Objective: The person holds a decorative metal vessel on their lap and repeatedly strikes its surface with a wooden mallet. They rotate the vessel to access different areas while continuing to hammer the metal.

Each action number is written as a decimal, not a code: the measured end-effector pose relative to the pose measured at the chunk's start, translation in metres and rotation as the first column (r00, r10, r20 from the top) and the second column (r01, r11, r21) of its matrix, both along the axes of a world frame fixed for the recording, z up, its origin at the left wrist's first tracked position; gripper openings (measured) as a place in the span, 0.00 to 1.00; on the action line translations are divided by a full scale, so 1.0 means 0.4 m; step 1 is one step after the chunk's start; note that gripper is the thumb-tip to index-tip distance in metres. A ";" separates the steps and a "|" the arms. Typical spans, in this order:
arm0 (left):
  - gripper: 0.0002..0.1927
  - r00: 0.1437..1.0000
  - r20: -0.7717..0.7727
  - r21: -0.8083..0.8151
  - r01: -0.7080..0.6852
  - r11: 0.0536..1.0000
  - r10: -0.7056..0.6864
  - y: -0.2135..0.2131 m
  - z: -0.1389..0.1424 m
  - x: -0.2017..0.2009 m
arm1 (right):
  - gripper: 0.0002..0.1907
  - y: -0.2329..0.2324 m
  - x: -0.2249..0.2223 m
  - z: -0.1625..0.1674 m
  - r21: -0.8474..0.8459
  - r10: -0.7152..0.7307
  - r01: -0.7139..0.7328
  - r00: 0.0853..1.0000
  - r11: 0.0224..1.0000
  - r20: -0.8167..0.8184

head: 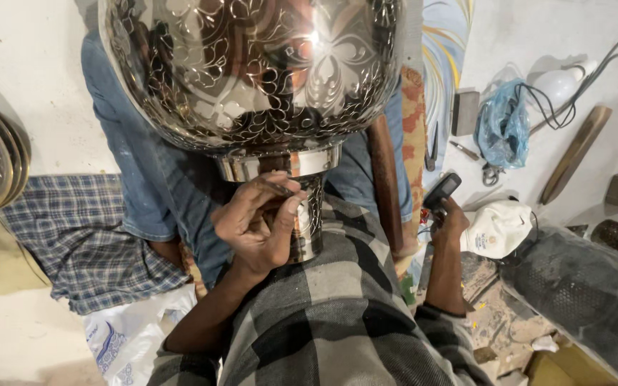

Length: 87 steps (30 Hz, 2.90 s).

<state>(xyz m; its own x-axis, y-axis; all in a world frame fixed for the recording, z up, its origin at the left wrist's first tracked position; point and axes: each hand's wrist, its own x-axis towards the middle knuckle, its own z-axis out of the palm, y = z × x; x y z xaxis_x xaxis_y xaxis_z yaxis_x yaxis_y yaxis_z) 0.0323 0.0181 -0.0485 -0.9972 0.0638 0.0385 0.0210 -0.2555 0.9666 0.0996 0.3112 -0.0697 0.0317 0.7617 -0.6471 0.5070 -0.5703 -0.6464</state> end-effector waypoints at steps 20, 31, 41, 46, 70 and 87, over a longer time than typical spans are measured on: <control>0.16 0.999 0.032 0.026 0.011 1.000 -0.012 -0.009 -0.024 0.001 | 0.25 -0.018 -0.045 -0.003 0.231 0.141 -0.195 0.962 0.953 0.233; 0.13 1.000 -0.002 0.088 0.021 0.996 -0.021 -0.011 -0.019 0.015 | 0.17 -0.184 -0.121 0.102 0.380 0.817 -0.919 0.296 0.103 0.495; 0.11 0.999 -0.019 -0.179 -0.043 0.983 0.040 -0.020 0.017 -0.003 | 0.38 -0.181 -0.066 0.042 0.388 0.912 -0.922 0.154 -0.007 0.381; 0.16 0.999 -0.028 -0.234 0.034 0.972 -0.041 -0.042 0.029 -0.014 | 0.33 -0.117 -0.005 0.035 0.276 0.912 -0.889 0.402 0.365 0.088; 0.24 0.979 -0.185 -0.416 0.005 0.909 -0.090 -0.052 0.016 0.010 | 0.40 -0.153 -0.199 0.321 0.646 0.969 -0.731 -0.240 -0.221 0.060; 0.29 0.813 -0.122 -0.676 0.352 0.648 -0.570 -0.085 0.025 -0.086 | 0.39 -0.061 -0.057 0.278 0.482 0.950 -0.822 -0.225 -0.303 0.215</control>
